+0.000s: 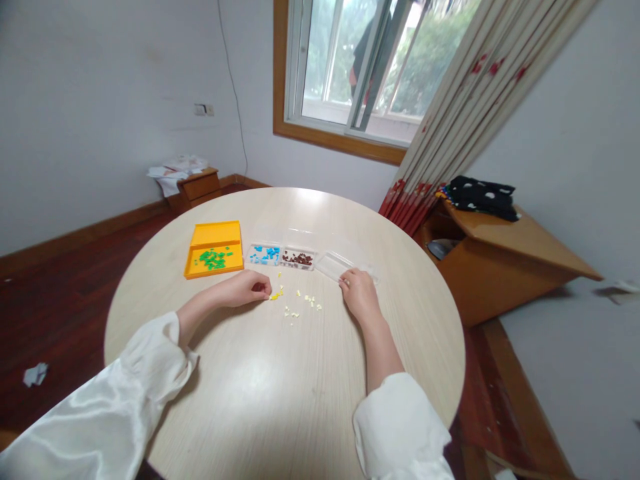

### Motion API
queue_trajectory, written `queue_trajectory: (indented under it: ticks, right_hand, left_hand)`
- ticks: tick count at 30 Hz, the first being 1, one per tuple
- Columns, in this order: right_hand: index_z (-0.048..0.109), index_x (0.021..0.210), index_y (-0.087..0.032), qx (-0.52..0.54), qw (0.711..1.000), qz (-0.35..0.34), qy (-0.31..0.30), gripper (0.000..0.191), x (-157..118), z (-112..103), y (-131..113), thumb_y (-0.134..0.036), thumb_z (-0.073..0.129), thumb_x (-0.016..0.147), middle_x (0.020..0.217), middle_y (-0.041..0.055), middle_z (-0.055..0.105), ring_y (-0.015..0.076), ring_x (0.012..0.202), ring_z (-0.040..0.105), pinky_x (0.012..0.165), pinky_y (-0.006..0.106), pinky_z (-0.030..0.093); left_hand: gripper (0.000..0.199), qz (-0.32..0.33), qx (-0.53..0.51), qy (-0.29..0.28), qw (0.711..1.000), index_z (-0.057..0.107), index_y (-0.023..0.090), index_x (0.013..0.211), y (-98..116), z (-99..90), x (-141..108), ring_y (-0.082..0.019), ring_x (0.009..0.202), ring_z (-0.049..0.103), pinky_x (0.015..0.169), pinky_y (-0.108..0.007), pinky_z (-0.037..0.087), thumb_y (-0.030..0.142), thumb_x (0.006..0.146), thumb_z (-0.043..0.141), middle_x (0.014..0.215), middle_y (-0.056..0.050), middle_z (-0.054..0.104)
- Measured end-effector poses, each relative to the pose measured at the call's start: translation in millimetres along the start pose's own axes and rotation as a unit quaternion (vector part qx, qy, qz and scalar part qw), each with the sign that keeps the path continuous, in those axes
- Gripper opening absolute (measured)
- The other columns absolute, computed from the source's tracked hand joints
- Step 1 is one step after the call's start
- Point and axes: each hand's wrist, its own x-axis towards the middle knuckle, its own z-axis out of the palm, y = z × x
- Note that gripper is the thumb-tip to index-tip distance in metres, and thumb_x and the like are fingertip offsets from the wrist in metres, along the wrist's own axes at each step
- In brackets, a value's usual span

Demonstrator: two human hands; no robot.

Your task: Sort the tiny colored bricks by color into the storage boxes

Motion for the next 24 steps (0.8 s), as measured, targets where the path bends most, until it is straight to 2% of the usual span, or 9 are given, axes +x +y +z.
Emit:
queue_trajectory:
  ticks: [5,10,14,18,24]
  right_hand:
    - [0.068,0.083,-0.014,0.033,0.999,-0.039,0.010,0.013,2,6,2,-0.015,0.055,0.081,0.094,0.0099,0.068,0.0208,0.093,0.057,0.085,0.032,0.039]
    - [0.068,0.096,-0.017,0.048,0.998,-0.026,0.041,0.021,-1,6,1,-0.017,0.059,0.077,0.111,0.0110,0.065,0.0248,0.105,0.054,0.091,0.039,0.037]
    - [0.067,0.099,-0.019,0.069,0.994,-0.040,0.075,0.022,-5,-1,-14,-0.020,0.055,0.081,0.109,0.0101,0.064,0.0251,0.105,0.052,0.091,0.041,0.036]
    - [0.068,0.095,-0.019,0.067,0.994,-0.070,0.057,0.020,-8,-5,-29,-0.021,0.052,0.082,0.104,0.0095,0.064,0.0241,0.101,0.053,0.088,0.038,0.037]
    - [0.066,0.097,-0.013,0.068,0.997,-0.011,0.046,0.025,-5,1,-14,-0.020,0.047,0.083,0.107,0.0133,0.062,0.0239,0.100,0.056,0.091,0.037,0.041]
  left_hand:
    - [0.012,0.004,-0.010,0.000,1.000,0.062,0.013,0.072,0,-1.7,0,-0.011,0.062,0.050,0.061,-0.022,0.038,0.018,0.072,0.051,0.067,-0.001,0.059]
    - [0.014,0.004,-0.014,-0.002,1.000,0.064,0.013,0.073,-1,-3.5,-1,-0.012,0.063,0.051,0.062,-0.023,0.039,0.020,0.073,0.052,0.068,-0.002,0.061]
    - [0.015,0.002,-0.015,-0.004,1.000,0.065,0.013,0.076,-4,-4.1,-1,-0.013,0.066,0.054,0.064,-0.024,0.041,0.021,0.073,0.053,0.073,-0.004,0.065]
    - [0.018,0.006,-0.024,-0.005,1.000,0.066,0.013,0.077,-8,-3.8,0,-0.014,0.067,0.056,0.065,-0.024,0.042,0.024,0.075,0.052,0.075,-0.004,0.066]
    - [0.021,0.003,-0.017,0.001,1.000,0.065,0.013,0.079,-11,-3.1,1,-0.014,0.068,0.056,0.064,-0.024,0.042,0.028,0.077,0.050,0.075,-0.005,0.066]
